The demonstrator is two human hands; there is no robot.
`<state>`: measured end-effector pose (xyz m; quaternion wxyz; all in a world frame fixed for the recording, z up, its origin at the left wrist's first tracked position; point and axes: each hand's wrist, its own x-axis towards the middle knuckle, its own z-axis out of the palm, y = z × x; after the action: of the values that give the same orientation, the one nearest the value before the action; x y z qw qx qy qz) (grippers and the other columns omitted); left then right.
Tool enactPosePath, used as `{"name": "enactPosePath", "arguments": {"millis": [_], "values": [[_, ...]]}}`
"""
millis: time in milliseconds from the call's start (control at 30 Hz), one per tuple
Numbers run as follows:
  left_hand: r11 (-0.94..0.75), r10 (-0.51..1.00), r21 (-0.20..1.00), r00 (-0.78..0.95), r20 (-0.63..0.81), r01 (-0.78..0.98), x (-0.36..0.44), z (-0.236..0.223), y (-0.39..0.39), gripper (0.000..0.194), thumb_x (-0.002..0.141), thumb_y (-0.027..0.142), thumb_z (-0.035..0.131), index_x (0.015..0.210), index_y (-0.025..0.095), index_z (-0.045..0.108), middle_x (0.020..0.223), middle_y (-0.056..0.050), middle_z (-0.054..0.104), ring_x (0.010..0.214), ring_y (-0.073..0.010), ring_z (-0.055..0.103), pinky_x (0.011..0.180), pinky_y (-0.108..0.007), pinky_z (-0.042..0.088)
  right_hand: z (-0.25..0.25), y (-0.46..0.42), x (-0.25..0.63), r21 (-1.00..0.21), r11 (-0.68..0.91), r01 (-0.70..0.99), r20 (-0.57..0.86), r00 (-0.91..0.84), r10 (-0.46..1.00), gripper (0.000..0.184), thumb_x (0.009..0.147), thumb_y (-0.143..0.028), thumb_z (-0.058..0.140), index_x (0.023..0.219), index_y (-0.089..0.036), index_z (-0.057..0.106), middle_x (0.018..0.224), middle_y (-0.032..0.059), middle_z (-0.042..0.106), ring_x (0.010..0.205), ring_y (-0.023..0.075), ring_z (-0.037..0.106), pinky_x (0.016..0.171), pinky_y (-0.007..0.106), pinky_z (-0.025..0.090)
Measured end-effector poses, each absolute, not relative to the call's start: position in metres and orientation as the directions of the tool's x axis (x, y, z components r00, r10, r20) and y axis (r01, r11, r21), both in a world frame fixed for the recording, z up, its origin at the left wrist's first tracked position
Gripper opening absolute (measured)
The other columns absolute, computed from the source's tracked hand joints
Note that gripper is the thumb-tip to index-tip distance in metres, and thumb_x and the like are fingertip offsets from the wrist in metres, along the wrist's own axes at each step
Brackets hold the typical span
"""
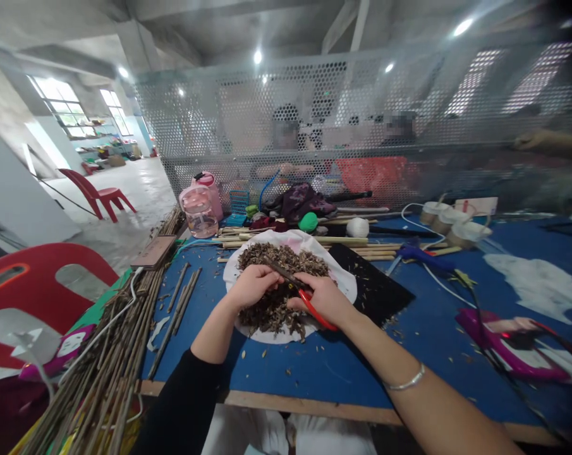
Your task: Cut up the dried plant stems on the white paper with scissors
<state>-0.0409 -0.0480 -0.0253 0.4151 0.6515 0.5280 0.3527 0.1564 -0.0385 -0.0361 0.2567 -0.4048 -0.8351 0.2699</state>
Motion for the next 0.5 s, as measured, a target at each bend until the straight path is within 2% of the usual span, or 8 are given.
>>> {"name": "enactPosePath", "arguments": {"millis": [67, 133, 233, 300, 433, 500], "values": [[-0.117, 0.991, 0.8, 0.124, 0.053, 0.589, -0.04, -0.019, -0.045, 0.034, 0.076, 0.041, 0.049, 0.069, 0.014, 0.067, 0.051, 0.001, 0.054, 0.05, -0.0104, 0.045, 0.049, -0.023, 0.034, -0.036, -0.037, 0.157, -0.63, 0.54, 0.559, 0.26, -0.503, 0.824, 0.045, 0.069, -0.051, 0.063, 0.1, -0.018, 0.06, 0.064, -0.0002, 0.06, 0.056, 0.0139, 0.051, 0.055, 0.024, 0.041], [-0.138, 0.99, 0.692, 0.123, 0.071, 0.709, -0.041, -0.013, -0.038, 0.032, 0.073, 0.042, 0.053, 0.067, 0.015, 0.069, 0.052, 0.001, 0.057, 0.052, -0.0118, 0.048, 0.051, -0.024, 0.035, -0.036, -0.035, 0.159, -0.612, 0.547, 0.571, 0.305, -0.468, 0.829, 0.048, 0.07, -0.05, 0.062, 0.104, -0.016, 0.059, 0.068, 0.0025, 0.063, 0.059, 0.0157, 0.054, 0.059, 0.025, 0.043], [-0.2, 0.98, 0.59, 0.173, 0.103, 0.782, -0.049, -0.008, -0.025, 0.023, 0.072, 0.037, 0.057, 0.076, 0.018, 0.071, 0.071, -0.002, 0.068, 0.066, -0.0145, 0.056, 0.062, -0.024, 0.039, -0.036, -0.031, 0.163, -0.599, 0.547, 0.585, 0.343, -0.43, 0.835, 0.051, 0.072, -0.052, 0.06, 0.107, -0.015, 0.058, 0.069, 0.0047, 0.065, 0.061, 0.0174, 0.057, 0.061, 0.027, 0.045], [-0.203, 0.977, 0.532, 0.136, 0.163, 0.822, -0.061, -0.009, -0.017, 0.023, 0.075, 0.033, 0.054, 0.082, 0.019, 0.07, 0.082, -0.004, 0.07, 0.074, -0.0162, 0.059, 0.068, -0.025, 0.041, -0.036, -0.028, 0.165, -0.594, 0.537, 0.6, 0.354, -0.404, 0.843, 0.054, 0.072, -0.054, 0.058, 0.108, -0.014, 0.058, 0.068, 0.005, 0.064, 0.061, 0.0183, 0.058, 0.062, 0.028, 0.045], [-0.061, 0.97, 0.482, -0.062, 0.236, 0.874, -0.087, -0.021, -0.009, 0.02, 0.075, 0.028, 0.055, 0.082, 0.016, 0.068, 0.083, -0.007, 0.069, 0.076, -0.0186, 0.06, 0.071, -0.028, 0.042, -0.037, -0.027, 0.167, -0.586, 0.519, 0.622, 0.36, -0.374, 0.855, 0.058, 0.073, -0.058, 0.055, 0.108, -0.013, 0.058, 0.063, 0.0044, 0.063, 0.059, 0.0189, 0.057, 0.06, 0.029, 0.046], [-0.042, 0.973, 0.498, -0.078, 0.217, 0.866, -0.093, -0.029, -0.01, 0.016, 0.073, 0.026, 0.057, 0.08, 0.016, 0.068, 0.079, -0.006, 0.069, 0.073, -0.0178, 0.06, 0.07, -0.027, 0.043, -0.037, -0.027, 0.166, -0.584, 0.522, 0.622, 0.359, -0.379, 0.853, 0.057, 0.073, -0.059, 0.054, 0.107, -0.013, 0.058, 0.062, 0.0042, 0.063, 0.058, 0.0187, 0.057, 0.06, 0.029, 0.046]]}}
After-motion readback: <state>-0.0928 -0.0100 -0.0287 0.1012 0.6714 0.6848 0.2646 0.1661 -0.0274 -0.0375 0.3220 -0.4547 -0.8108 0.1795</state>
